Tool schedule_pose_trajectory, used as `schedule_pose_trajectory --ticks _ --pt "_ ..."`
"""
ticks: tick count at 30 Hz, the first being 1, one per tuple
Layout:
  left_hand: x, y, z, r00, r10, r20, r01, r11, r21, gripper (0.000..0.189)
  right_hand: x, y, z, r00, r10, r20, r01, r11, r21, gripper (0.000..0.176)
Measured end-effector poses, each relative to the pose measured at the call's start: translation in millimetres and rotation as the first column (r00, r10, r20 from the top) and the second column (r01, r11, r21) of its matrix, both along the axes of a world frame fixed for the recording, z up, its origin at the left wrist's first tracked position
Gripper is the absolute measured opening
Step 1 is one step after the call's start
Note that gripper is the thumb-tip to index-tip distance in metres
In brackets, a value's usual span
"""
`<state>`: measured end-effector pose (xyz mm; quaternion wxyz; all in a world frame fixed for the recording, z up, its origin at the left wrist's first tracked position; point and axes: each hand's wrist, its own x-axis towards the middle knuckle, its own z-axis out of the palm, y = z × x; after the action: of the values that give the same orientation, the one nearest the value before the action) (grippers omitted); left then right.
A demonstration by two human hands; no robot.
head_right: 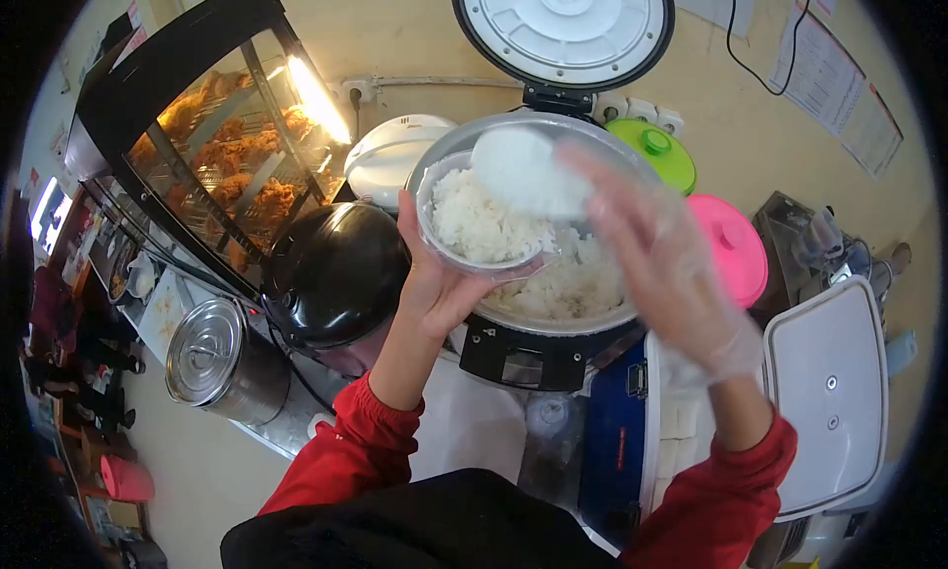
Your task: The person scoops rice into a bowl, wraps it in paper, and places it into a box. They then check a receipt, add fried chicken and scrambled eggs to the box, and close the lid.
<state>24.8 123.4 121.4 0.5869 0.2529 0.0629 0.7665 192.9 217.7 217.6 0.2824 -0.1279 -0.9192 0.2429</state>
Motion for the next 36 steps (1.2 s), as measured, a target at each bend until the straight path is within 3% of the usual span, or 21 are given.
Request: schedule_pose_trajectory --ticks 2,4,7,10,12,13,15,17,19,22,23,25,27,29,32,33,34,35,36 --pt "2 -4 5 0.992 0.088 -0.092 -0.097 0.991 -0.094 0.079 -5 -1 -30 0.996 0.075 -0.042 -0.071 0.993 0.090 0.032" --pt "7 -6 4 0.970 0.139 -0.200 -0.168 0.977 -0.133 0.076 -14 -10 -51 0.981 0.113 -0.160 -0.118 0.993 -0.025 0.030" --pt "9 -8 3 0.938 0.173 -0.300 -0.226 0.962 -0.152 0.073 -16 -14 -51 0.997 0.026 -0.077 -0.025 1.000 0.007 0.029" --pt "6 -4 3 0.938 0.164 -0.305 -0.225 0.958 -0.176 0.075 -9 -17 -36 0.979 -0.161 0.124 0.094 0.898 0.430 0.029" --pt "5 -5 3 0.964 0.144 -0.222 -0.190 0.961 -0.203 0.077 -11 3 -15 0.991 0.007 0.135 -0.007 1.000 0.000 0.029" --pt "6 -5 4 0.980 0.135 -0.145 -0.164 0.964 -0.210 0.076 -11 13 -5 0.990 0.089 0.112 -0.063 0.974 -0.219 0.030" --pt "2 -5 6 0.991 0.115 -0.064 -0.125 0.973 -0.194 0.076 -3 18 18 0.991 0.118 0.059 -0.078 0.883 -0.464 0.030" --pt "-4 -8 6 0.995 0.092 -0.043 -0.098 0.981 -0.169 0.075 -4 15 20 0.991 0.132 0.023 -0.107 0.878 -0.466 0.030" --pt "0 -8 7 0.983 0.133 -0.129 -0.158 0.965 -0.209 0.076 -17 -1 7 0.989 0.146 -0.003 -0.143 0.963 -0.230 0.029" --pt "3 -11 3 0.962 0.155 -0.224 -0.204 0.955 -0.215 0.077 -27 -24 -5 0.992 0.064 0.112 -0.055 0.995 -0.086 0.029" --pt "3 -12 1 0.955 0.162 -0.248 -0.215 0.955 -0.203 0.078 -25 -9 5 0.953 0.087 0.290 -0.072 0.995 -0.062 0.031" --pt "3 -18 6 0.974 0.143 -0.174 -0.173 0.969 -0.177 0.080 -18 2 5 0.967 0.237 -0.095 -0.254 0.932 -0.260 0.035" --pt "4 -26 13 0.988 0.111 -0.111 -0.128 0.980 -0.154 0.084 -11 19 3 0.966 0.179 -0.188 -0.243 0.876 -0.416 0.039" --pt "6 -36 18 0.992 0.101 -0.080 -0.112 0.983 -0.147 0.085 -15 46 -5 0.999 0.002 0.042 0.021 0.842 -0.539 0.044" --pt "17 -57 29 0.980 0.160 -0.115 -0.176 0.974 -0.143 0.086 -30 32 -24 0.998 0.014 -0.057 -0.025 0.981 -0.192 0.048" --pt "21 -65 30 0.972 0.188 -0.137 -0.208 0.967 -0.146 0.086 -29 17 -24 0.996 0.013 -0.089 -0.053 0.887 -0.459 0.048" --pt "27 -73 26 0.964 0.213 -0.157 -0.237 0.959 -0.154 0.086 -26 -5 -28 0.993 -0.003 -0.116 -0.079 0.716 -0.694 0.048" --pt "35 -83 22 0.957 0.232 -0.175 -0.261 0.950 -0.169 0.087 -21 -27 -34 0.990 -0.033 -0.135 -0.103 0.479 -0.872 0.048" --pt "42 -92 16 0.950 0.243 -0.193 -0.280 0.941 -0.190 0.087 -15 -50 -44 0.990 -0.040 -0.133 -0.111 0.347 -0.931 0.047"
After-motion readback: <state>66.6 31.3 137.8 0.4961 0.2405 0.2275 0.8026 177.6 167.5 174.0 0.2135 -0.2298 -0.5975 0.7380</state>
